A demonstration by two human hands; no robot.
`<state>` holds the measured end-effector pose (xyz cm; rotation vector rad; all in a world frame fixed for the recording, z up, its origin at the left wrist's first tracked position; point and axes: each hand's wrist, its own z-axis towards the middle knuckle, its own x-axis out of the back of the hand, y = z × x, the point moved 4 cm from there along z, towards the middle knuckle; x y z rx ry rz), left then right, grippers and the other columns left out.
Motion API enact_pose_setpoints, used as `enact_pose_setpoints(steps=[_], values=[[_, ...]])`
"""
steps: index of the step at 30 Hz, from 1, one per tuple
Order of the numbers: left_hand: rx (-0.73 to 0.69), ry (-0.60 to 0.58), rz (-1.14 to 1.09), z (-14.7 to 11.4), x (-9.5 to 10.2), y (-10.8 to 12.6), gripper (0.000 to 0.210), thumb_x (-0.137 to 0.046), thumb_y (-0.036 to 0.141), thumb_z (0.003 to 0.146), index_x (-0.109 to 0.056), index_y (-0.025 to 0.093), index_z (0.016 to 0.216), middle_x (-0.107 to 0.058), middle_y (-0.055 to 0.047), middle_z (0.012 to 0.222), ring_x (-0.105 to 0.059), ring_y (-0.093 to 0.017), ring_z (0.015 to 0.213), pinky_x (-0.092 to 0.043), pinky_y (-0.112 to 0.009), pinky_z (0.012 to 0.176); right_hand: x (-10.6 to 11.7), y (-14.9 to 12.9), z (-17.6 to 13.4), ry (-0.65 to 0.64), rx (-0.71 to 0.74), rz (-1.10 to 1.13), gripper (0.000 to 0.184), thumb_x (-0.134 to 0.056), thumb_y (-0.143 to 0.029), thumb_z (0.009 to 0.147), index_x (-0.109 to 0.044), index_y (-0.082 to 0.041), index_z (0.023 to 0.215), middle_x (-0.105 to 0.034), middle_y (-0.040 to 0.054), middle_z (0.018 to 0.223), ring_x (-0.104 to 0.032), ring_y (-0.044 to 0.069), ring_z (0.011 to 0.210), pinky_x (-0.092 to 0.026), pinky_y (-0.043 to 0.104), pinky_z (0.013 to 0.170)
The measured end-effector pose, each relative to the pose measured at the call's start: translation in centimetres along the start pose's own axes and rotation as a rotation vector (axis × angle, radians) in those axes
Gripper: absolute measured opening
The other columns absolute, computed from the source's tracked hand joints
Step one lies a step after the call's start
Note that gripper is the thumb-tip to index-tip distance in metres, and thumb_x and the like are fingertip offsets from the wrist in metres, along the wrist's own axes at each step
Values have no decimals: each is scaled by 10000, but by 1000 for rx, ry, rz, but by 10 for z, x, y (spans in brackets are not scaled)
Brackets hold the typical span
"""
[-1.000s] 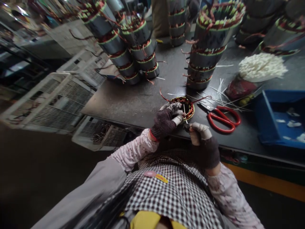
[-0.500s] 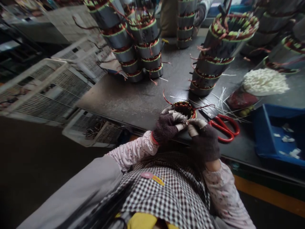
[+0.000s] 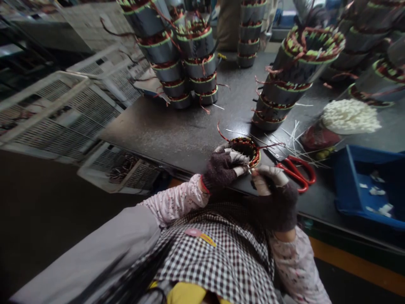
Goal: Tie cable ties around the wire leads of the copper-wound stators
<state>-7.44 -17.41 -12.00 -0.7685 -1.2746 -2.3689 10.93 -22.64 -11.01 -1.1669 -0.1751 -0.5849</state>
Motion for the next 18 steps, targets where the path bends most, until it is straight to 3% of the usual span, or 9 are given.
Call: enact_pose_setpoints(steps=[6,11,14,16,18], values=[[-13,13,-57,0,2,0,144,-868,275,940,-878,261,1082,-897,-14,1076,-826,-211,1076,-480,-528,1300,-9,-4,11,-132,168,-157,211,-719,-408,989,-824,-237,1056,-856,68,919,-806,255,783,-686,424,746],[-12,-20,-118,1,7,3,132,-867,290,950,-872,251,1076,-898,-14,1060,-827,-213,1056,-484,-530,1287,-5,-8,16,-63,440,-255,163,-694,-324,1029,-807,-237,1108,-849,120,1110,-815,306,1018,-686,497,871],[11,-26,-97,1,6,4,137,-873,301,951,-871,250,1077,-899,-15,1089,-828,-217,1092,-463,-533,1315,-2,-24,19,-80,561,-241,62,-720,-285,1011,-780,-276,1026,-827,75,1056,-796,283,1009,-677,484,868],[21,-23,-66,0,4,4,121,-871,310,957,-871,253,1064,-900,-11,1082,-831,-215,1095,-458,-527,1326,3,-34,22,-55,537,-130,29,-754,-278,986,-767,-304,987,-808,54,1112,-785,274,1094,-669,499,954],[-26,-27,-25,-1,4,4,143,-841,315,982,-868,262,1112,-894,-19,1164,-819,-223,1180,-459,-519,1333,7,-34,25,-40,393,38,19,-769,-317,974,-757,-317,989,-791,46,1170,-769,278,1197,-647,521,1046]])
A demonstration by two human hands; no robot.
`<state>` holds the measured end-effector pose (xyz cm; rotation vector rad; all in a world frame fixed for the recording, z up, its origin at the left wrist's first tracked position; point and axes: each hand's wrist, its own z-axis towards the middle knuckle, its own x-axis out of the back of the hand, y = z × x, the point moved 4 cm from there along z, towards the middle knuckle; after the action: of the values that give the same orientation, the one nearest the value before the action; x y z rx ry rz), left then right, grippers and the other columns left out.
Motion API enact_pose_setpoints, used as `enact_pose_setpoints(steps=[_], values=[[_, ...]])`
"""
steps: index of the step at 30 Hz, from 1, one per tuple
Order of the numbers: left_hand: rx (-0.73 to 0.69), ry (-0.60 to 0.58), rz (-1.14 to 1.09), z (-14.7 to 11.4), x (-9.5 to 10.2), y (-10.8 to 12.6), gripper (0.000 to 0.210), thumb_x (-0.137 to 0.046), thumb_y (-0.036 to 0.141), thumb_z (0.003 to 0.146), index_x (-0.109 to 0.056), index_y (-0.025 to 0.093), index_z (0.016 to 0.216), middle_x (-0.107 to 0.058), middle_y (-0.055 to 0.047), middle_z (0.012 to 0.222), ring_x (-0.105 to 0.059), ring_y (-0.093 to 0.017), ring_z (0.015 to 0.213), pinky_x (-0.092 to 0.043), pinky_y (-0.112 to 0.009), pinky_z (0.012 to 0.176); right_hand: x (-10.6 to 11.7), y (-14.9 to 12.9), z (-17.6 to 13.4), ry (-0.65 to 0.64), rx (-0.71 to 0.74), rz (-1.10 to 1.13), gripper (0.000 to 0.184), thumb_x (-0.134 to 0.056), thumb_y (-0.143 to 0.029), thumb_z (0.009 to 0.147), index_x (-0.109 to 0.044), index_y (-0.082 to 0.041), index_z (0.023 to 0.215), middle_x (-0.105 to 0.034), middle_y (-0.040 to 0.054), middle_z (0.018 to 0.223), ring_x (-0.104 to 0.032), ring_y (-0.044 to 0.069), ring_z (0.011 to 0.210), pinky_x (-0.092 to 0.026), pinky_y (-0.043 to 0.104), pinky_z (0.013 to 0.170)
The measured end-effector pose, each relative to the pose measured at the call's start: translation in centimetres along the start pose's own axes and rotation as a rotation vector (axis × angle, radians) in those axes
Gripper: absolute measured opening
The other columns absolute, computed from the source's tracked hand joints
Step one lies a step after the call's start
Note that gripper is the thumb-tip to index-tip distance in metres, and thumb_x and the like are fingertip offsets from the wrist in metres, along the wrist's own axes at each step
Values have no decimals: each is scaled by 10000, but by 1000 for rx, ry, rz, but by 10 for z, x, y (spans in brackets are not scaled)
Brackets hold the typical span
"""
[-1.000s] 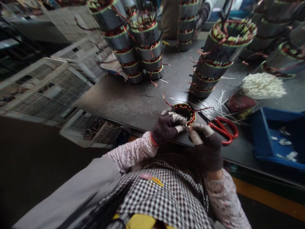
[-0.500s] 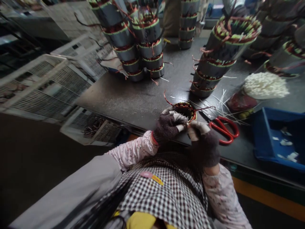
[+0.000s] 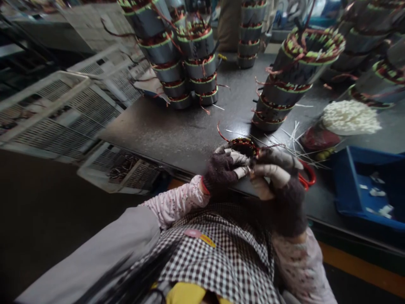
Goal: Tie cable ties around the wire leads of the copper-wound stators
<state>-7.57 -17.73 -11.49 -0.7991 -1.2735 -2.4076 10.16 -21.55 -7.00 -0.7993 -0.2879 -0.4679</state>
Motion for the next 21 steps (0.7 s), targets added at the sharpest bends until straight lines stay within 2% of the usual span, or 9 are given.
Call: enact_pose_setpoints(steps=[1,3,5,7,10,12,15,18,21], values=[[-35,-5,25,-1,0,0,185,-823,329,996,-860,263,1166,-882,-32,1241,-800,-232,1253,-459,-520,1338,0,4,-2,0,-116,87,57,-761,-364,976,-741,-312,990,-790,43,1130,-776,281,1168,-654,519,1023],[-94,-22,75,-2,2,-1,265,-794,371,1022,-834,254,1255,-856,-61,1334,-766,-254,1347,-453,-539,1346,-5,16,-12,-75,-384,190,196,-734,-485,964,-697,-293,961,-770,28,932,-784,278,961,-675,484,851],[-124,-57,113,-4,2,-3,256,-789,394,1029,-834,240,1229,-873,-68,1273,-785,-264,1309,-446,-563,1349,-10,21,-24,-152,-583,173,289,-737,-561,915,-673,-278,920,-728,17,802,-727,255,771,-629,422,658],[-145,-95,132,-4,-1,-3,172,-787,372,1032,-848,241,1125,-893,-45,1162,-817,-250,1218,-448,-561,1345,-12,16,-24,-125,-654,159,303,-762,-567,883,-671,-279,900,-711,15,783,-680,227,695,-558,367,552],[-179,-105,137,-3,-9,2,147,-768,361,1046,-849,245,1085,-896,-24,1132,-824,-223,1168,-464,-526,1331,-21,5,1,122,-652,320,265,-747,-514,928,-602,-292,924,-622,-50,700,-536,142,521,-426,278,451],[-230,-87,134,-5,-14,6,173,-738,364,1066,-847,236,1110,-894,-29,1120,-823,-224,1169,-465,-527,1336,-28,3,23,303,-553,343,216,-716,-426,931,-564,-275,903,-614,-51,711,-552,129,556,-507,291,542],[-263,-49,139,-15,-12,6,323,-752,431,1051,-810,207,1277,-861,-88,1290,-773,-269,1325,-477,-551,1346,-29,9,30,345,-383,231,194,-690,-424,959,-637,-244,912,-702,21,884,-731,193,867,-646,432,911],[-129,15,174,-29,6,-4,506,-761,490,1034,-736,189,1441,-750,-158,1512,-690,-311,1461,-563,-534,1278,-13,19,-3,368,-337,126,333,-694,-539,981,-702,-263,1167,-746,89,1221,-757,277,1208,-605,552,1127],[-85,-93,126,-32,28,-7,326,-666,345,1094,-791,208,1362,-783,-119,1427,-758,-245,1327,-644,-410,1159,-10,30,-40,260,-461,3,625,-796,-599,881,-633,-271,1387,-712,133,1421,-724,326,1316,-564,606,1206]])
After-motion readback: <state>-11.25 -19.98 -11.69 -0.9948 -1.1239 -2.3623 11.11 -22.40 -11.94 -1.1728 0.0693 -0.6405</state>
